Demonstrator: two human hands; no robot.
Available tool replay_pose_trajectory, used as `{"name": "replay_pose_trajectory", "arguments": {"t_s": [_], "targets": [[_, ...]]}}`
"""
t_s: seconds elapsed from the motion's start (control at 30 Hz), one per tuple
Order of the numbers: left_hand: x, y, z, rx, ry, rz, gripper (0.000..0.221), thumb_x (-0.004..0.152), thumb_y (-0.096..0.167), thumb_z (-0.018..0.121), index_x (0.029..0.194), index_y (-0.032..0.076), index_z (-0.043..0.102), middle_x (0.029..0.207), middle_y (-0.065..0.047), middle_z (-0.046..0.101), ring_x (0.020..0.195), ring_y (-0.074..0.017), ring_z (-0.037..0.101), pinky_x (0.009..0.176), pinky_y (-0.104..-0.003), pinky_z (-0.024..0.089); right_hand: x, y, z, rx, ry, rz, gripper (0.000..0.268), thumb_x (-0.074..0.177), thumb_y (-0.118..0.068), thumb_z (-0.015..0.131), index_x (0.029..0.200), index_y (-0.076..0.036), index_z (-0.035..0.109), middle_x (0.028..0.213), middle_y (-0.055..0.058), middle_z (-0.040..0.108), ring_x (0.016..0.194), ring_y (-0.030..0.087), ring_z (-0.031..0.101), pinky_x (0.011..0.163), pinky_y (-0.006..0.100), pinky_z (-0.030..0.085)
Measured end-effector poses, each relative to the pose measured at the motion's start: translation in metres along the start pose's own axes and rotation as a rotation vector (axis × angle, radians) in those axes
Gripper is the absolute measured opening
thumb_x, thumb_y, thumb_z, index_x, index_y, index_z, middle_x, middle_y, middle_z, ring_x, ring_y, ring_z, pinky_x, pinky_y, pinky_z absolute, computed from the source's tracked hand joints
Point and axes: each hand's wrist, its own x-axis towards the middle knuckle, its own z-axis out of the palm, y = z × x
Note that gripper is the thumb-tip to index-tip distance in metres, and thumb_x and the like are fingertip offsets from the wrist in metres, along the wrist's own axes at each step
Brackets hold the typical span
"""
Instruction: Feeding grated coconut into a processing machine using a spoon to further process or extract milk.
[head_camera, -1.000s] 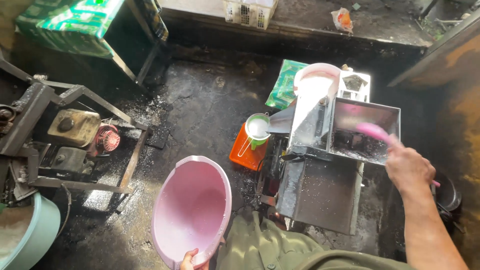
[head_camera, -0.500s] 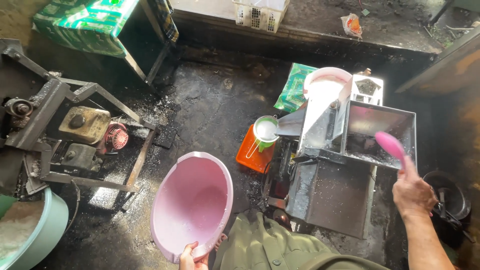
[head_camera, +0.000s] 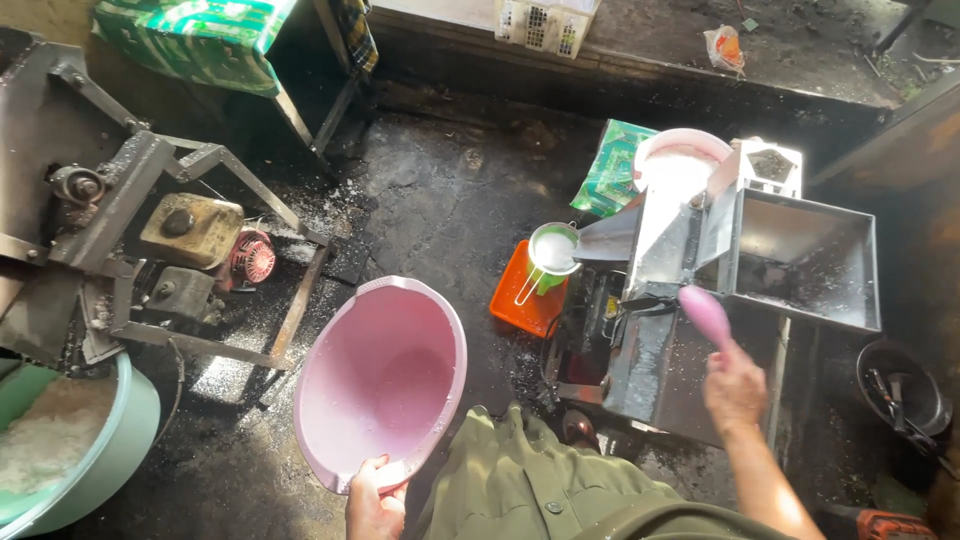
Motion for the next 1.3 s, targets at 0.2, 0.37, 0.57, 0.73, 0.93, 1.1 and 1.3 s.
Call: {"name": "replay_pose_trajectory", "arguments": {"t_s": [0.2, 0.37, 0.57, 0.73, 0.93, 1.1, 1.3], "targets": [[-0.005, 0.032, -0.034, 0.500, -0.160, 0.180, 0.051, 0.091, -0.026, 0.040, 0.138, -0.007, 0.050, 0.132, -0.036, 0.051, 0.122, -0.0402, 0.056, 0.105, -0.038, 0.050, -0.055, -0.025, 0.055, -0.102, -0.054, -0.080, 0.076, 0.092, -0.021, 0.053, 0.160, -0.036, 0.022, 0.169, -0.003, 0.016, 0.155, 0.037, 0.008, 0.121, 0.063, 0.008], [0.056, 0.034, -0.061, 0.028, 0.097, -0.015, 0.031, 0.087, 0.005, 0.062, 0.114, -0.008, 0.054, 0.118, -0.026, 0.063, 0.110, -0.0379, 0.064, 0.087, -0.034, 0.055, -0.066, -0.029, 0.059, -0.112, 0.058, -0.104, 0.081, 0.092, -0.017, 0.056, 0.163, -0.029, 0.019, 0.168, 0.001, 0.024, 0.153, 0.040, 0.018, 0.118, 0.066, 0.015], [0.084, 0.034, -0.101, -0.033, 0.145, -0.023, 0.029, 0.084, 0.005, 0.065, 0.108, -0.002, 0.051, 0.106, -0.019, 0.064, 0.097, -0.0330, 0.068, 0.077, -0.038, 0.060, -0.076, -0.041, 0.053, -0.140, 0.178, -0.096, 0.072, 0.093, -0.016, 0.059, 0.162, -0.019, 0.037, 0.164, 0.005, 0.038, 0.149, 0.043, 0.030, 0.114, 0.068, 0.022], [0.091, 0.038, -0.118, -0.018, 0.178, -0.029, 0.030, 0.083, 0.003, 0.068, 0.108, -0.001, 0.051, 0.104, -0.018, 0.060, 0.089, -0.0332, 0.066, 0.067, -0.036, 0.059, -0.075, -0.045, 0.051, -0.147, 0.208, -0.118, 0.069, 0.094, -0.016, 0.060, 0.160, -0.016, 0.042, 0.162, 0.007, 0.042, 0.148, 0.042, 0.032, 0.112, 0.068, 0.025], [0.094, 0.031, -0.131, -0.028, 0.177, -0.028, 0.032, 0.082, 0.006, 0.070, 0.108, -0.001, 0.053, 0.100, -0.020, 0.061, 0.080, -0.0344, 0.067, 0.065, -0.037, 0.061, -0.075, -0.040, 0.053, -0.179, 0.225, -0.137, 0.068, 0.096, -0.018, 0.059, 0.161, -0.014, 0.042, 0.162, 0.008, 0.043, 0.148, 0.042, 0.032, 0.112, 0.068, 0.025], [0.083, 0.025, -0.128, -0.022, 0.193, -0.040, 0.034, 0.084, 0.005, 0.069, 0.113, -0.002, 0.053, 0.107, -0.022, 0.059, 0.086, -0.0359, 0.067, 0.067, -0.037, 0.061, -0.074, -0.035, 0.057, -0.212, 0.263, -0.169, 0.069, 0.094, -0.018, 0.062, 0.161, -0.013, 0.044, 0.162, 0.009, 0.046, 0.146, 0.042, 0.035, 0.111, 0.067, 0.028], [0.075, 0.023, -0.123, -0.023, 0.190, -0.058, 0.031, 0.083, 0.002, 0.067, 0.112, 0.001, 0.057, 0.107, -0.018, 0.067, 0.089, -0.0354, 0.069, 0.071, -0.041, 0.061, -0.075, -0.036, 0.058, -0.209, 0.271, -0.173, 0.068, 0.095, -0.017, 0.062, 0.161, -0.012, 0.046, 0.161, 0.010, 0.047, 0.146, 0.042, 0.036, 0.111, 0.066, 0.028]]}}
